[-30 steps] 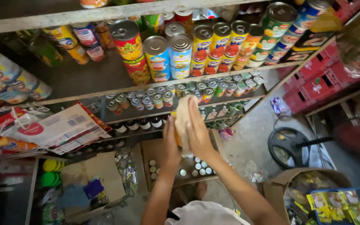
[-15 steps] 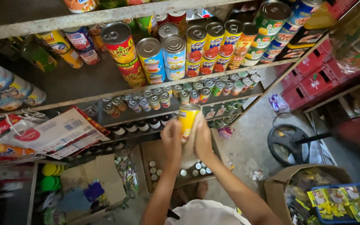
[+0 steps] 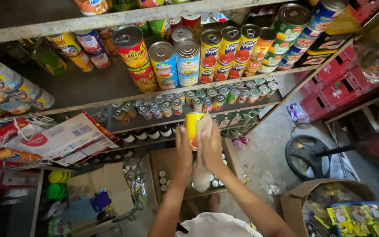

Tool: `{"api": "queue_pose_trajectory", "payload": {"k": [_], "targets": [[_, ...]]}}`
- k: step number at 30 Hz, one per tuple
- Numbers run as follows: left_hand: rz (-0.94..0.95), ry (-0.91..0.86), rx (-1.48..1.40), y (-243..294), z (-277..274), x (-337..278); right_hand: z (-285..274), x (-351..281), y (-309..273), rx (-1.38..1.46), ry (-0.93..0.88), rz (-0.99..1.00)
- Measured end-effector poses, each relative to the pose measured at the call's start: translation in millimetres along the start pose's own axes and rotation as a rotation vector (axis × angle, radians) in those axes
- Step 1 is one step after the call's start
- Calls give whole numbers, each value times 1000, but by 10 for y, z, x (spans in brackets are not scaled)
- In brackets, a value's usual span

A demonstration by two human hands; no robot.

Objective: Wiping dust off various canned food items on store shelves using a cloth.

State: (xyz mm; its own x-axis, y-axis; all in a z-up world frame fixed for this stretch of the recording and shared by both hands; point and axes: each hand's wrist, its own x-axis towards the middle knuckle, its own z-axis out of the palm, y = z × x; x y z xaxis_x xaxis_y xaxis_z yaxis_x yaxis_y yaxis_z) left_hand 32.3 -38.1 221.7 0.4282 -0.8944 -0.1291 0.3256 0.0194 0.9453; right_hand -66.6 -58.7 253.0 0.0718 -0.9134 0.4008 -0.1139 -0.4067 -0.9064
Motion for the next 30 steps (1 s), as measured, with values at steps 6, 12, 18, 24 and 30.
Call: {"api": "queue_pose_trajectory", "payload": {"k": [6, 12, 18, 24, 30], "targets": [[213, -162, 141, 108, 102, -78, 46, 61, 117, -32, 0, 24], [55, -251, -48, -409, -123, 141, -34, 334, 359, 182, 65, 44], [-94, -101, -238, -118, -244, 115, -63, 453, -266, 8, -68, -141], [200, -20, -255, 665, -608, 195, -31, 747, -556, -284, -504, -322], [495, 35, -28, 1436, -977, 471, 614, 1089, -1221, -68, -704, -394]]}}
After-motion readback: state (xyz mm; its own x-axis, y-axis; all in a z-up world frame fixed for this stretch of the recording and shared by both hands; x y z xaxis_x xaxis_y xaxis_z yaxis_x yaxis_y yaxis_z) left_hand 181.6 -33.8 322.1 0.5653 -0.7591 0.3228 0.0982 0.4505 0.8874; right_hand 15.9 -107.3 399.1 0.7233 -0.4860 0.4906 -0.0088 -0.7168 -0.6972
